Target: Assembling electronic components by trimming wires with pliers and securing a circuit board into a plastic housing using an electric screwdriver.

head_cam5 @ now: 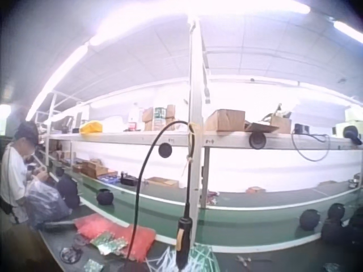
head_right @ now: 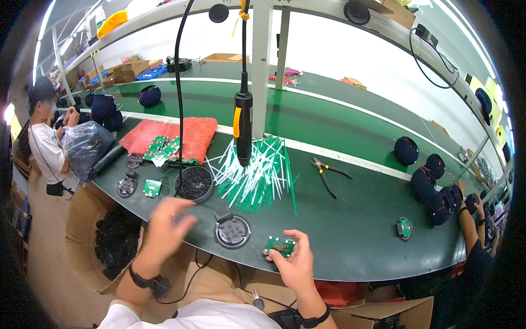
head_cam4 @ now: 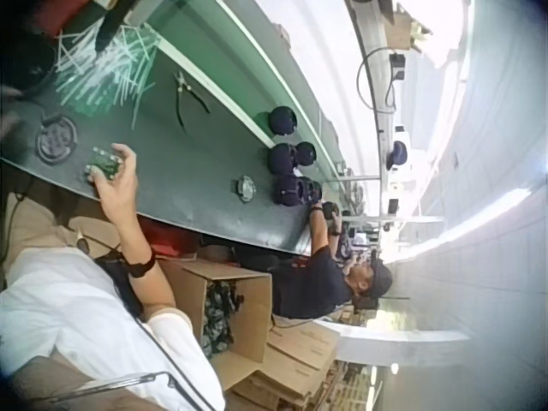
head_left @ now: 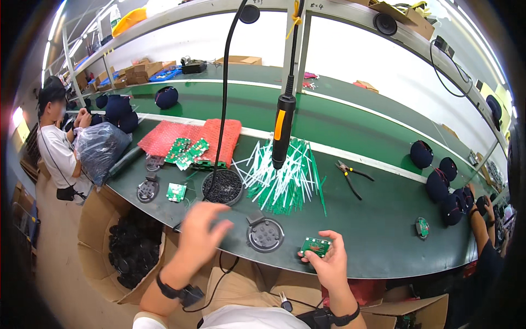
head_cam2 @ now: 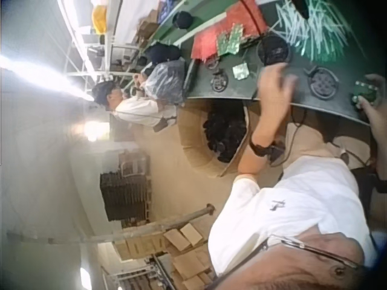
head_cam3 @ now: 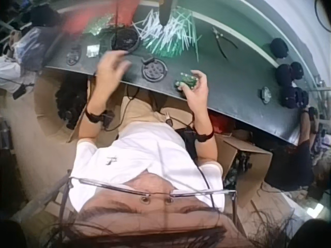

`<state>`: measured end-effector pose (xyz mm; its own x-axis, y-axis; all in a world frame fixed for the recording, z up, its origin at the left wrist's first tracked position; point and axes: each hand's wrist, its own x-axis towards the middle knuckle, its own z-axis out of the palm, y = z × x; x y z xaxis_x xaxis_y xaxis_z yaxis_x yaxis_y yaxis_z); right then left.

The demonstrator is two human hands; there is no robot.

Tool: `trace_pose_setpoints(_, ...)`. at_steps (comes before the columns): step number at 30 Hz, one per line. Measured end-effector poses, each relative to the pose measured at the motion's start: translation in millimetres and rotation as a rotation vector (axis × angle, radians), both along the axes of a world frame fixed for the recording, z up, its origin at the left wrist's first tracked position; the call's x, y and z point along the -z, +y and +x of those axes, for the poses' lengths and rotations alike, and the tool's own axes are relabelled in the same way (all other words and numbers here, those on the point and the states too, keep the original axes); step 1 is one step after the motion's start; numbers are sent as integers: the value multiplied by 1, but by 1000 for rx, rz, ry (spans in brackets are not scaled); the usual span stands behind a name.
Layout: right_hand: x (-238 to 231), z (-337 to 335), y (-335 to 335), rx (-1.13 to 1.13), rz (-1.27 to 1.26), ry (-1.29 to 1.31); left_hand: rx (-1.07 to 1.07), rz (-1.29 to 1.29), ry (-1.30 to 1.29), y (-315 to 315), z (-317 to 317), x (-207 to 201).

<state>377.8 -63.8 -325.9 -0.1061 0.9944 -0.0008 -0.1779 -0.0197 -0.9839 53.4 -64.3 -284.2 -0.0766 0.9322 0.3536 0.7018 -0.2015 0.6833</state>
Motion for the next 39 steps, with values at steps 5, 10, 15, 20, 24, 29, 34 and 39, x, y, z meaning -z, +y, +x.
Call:
trace_pose_setpoints(5,-2,1,1,1,16,72,193,96,245,16,62,8)
trace_pose_setpoints(10,-1,8,5,26,-40,175,213,-154,246,5,68,7)
trace_pose_setpoints(15,5,7,7,41,-23,222,341,-142,266,-10,64,-1)
trace_pose_setpoints(20,5,7,4,41,109,23,454,-389,183,-17,66,-4)
trace_pose_setpoints(24,6,7,5,54,70,51,353,-291,124,-9,74,-2)
trace_pose_setpoints(29,8,5,6,133,76,171,281,-597,-137,-9,71,-9)
trace_pose_setpoints(34,9,4,7,134,94,179,384,-366,216,-17,76,-6)
trace_pose_setpoints(39,5,3,6,136,148,121,236,-432,140,-21,92,-4)
